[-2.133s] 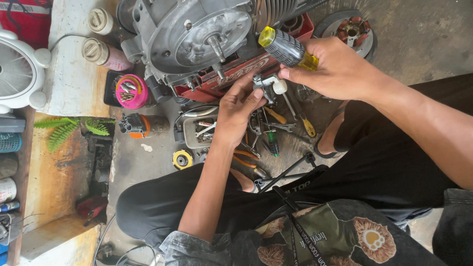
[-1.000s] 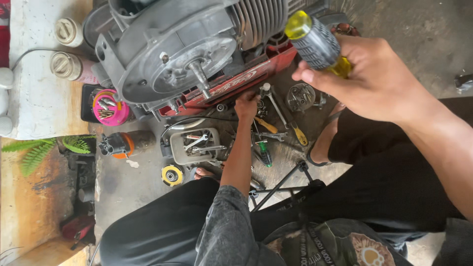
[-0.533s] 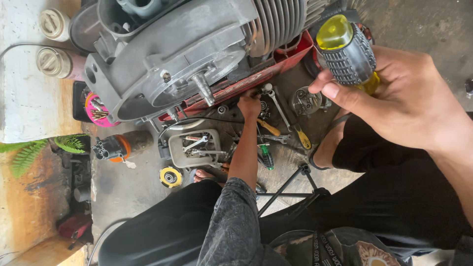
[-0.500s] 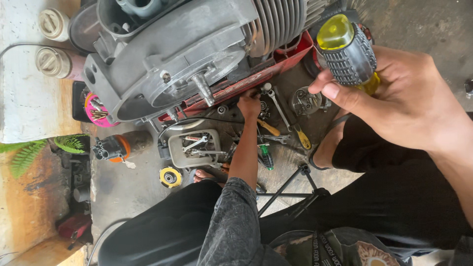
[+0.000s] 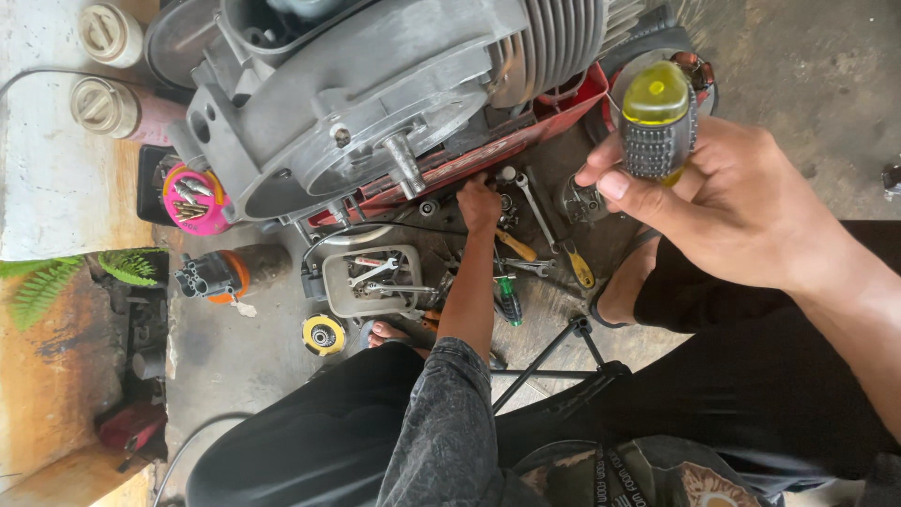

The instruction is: The person uses a yellow-handled screwdriver to tighten and loosen screws on a small engine block. They repeatedly insert the screwdriver into screw heads, turn it, and occasionally adjust their grip or the engine's position.

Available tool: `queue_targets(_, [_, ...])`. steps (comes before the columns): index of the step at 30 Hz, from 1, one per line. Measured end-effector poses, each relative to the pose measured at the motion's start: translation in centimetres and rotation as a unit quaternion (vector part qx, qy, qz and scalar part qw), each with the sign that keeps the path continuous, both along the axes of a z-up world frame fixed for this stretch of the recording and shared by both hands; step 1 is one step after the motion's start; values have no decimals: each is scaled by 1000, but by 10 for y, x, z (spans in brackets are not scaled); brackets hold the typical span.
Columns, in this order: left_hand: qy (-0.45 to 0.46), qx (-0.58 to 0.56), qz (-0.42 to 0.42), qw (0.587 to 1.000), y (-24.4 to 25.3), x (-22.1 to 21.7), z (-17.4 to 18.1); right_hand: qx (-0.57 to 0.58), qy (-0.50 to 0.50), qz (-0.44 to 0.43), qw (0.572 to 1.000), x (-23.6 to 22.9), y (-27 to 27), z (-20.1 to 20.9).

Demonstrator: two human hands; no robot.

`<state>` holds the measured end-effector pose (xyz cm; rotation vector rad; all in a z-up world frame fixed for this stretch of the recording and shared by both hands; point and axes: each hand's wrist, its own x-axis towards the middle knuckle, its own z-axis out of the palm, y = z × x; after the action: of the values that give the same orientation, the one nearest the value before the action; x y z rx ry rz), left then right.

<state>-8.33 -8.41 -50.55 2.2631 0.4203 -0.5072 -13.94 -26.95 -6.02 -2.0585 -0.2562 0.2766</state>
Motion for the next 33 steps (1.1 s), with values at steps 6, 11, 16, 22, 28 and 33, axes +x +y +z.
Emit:
queue_targets(6, [-10, 22, -33, 999, 4, -2, -4, 0, 8, 1, 1000, 3, 6, 4])
queue_targets(11, [-87, 76, -68, 991, 9, -5, -28, -22, 11, -14, 1000, 4, 9, 5])
queue_targets(16, [-59, 56, -52, 995, 11, -11, -3, -15, -13, -11, 1000, 3, 8, 13])
queue_targets(22, [-100, 107, -130, 981, 18, -15, 14, 62, -92, 22, 994, 2, 8, 20])
queue_targets(28, [10, 104, -303, 947, 25, -32, 113, 78, -115, -31, 990, -1, 11, 33])
queue_targets(33, [125, 48, -416, 899, 33, -49, 279, 70, -118, -82, 987, 2, 18, 44])
